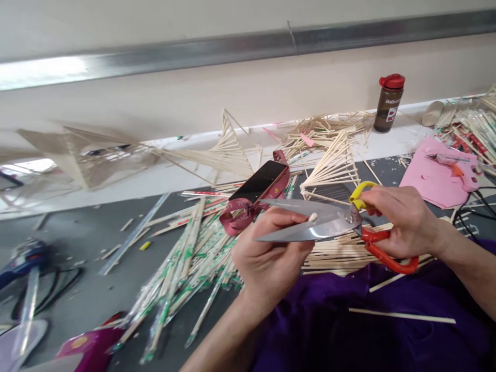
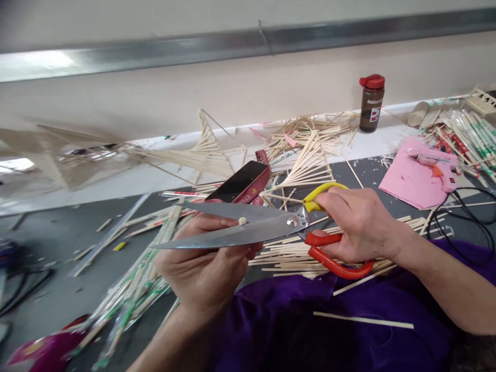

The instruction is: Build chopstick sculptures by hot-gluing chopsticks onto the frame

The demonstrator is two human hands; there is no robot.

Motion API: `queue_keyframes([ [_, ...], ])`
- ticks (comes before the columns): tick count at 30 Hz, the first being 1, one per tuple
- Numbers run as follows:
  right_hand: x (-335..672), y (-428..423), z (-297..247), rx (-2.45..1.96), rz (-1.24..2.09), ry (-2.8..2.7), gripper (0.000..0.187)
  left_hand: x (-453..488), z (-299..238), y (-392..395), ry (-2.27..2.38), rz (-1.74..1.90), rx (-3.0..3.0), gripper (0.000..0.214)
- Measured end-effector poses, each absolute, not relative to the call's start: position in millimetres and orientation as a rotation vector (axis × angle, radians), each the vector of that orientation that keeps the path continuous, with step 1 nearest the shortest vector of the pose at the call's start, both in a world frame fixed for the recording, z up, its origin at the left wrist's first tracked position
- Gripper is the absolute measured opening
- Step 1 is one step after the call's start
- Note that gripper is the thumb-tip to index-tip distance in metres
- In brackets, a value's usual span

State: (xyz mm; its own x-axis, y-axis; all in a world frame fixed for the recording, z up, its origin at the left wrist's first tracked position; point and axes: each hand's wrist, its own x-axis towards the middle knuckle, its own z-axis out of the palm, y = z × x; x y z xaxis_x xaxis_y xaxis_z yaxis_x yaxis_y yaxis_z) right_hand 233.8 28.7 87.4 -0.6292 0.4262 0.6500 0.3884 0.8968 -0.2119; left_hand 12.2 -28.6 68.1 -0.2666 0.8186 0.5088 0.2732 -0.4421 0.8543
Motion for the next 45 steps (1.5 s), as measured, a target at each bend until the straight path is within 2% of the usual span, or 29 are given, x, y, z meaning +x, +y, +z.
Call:
queue_keyframes([
  [4,235.7,30.9,84.7,-0.61,0.081,-2.338,0.03,17.0,70.1,-26.8,1.238,1.788,1.66,0.011],
  [12,236.8,31.0,85.2,-0.647,0.13,-2.368,0.042,16.9,66.2,-25.3,1.157,1.756,1.639,0.013],
  [26,239.2,30.6,87.3,-0.715,0.185,-2.41,0.041,22.2,72.5,-26.5,1.251,1.713,1.583,0.024],
  [29,238.2,30.2,86.3,-0.7,0.169,-2.396,0.038,21.8,74.9,-26.4,1.265,1.701,1.611,0.021],
  [35,236.9,28.9,84.2,-0.697,0.123,-2.382,0.018,21.6,75.1,-26.4,1.26,1.722,1.603,0.014],
  [45,237.1,29.6,83.1,-0.702,0.067,-2.379,0.017,23.2,75.4,-22.6,1.234,1.719,1.587,0.013],
])
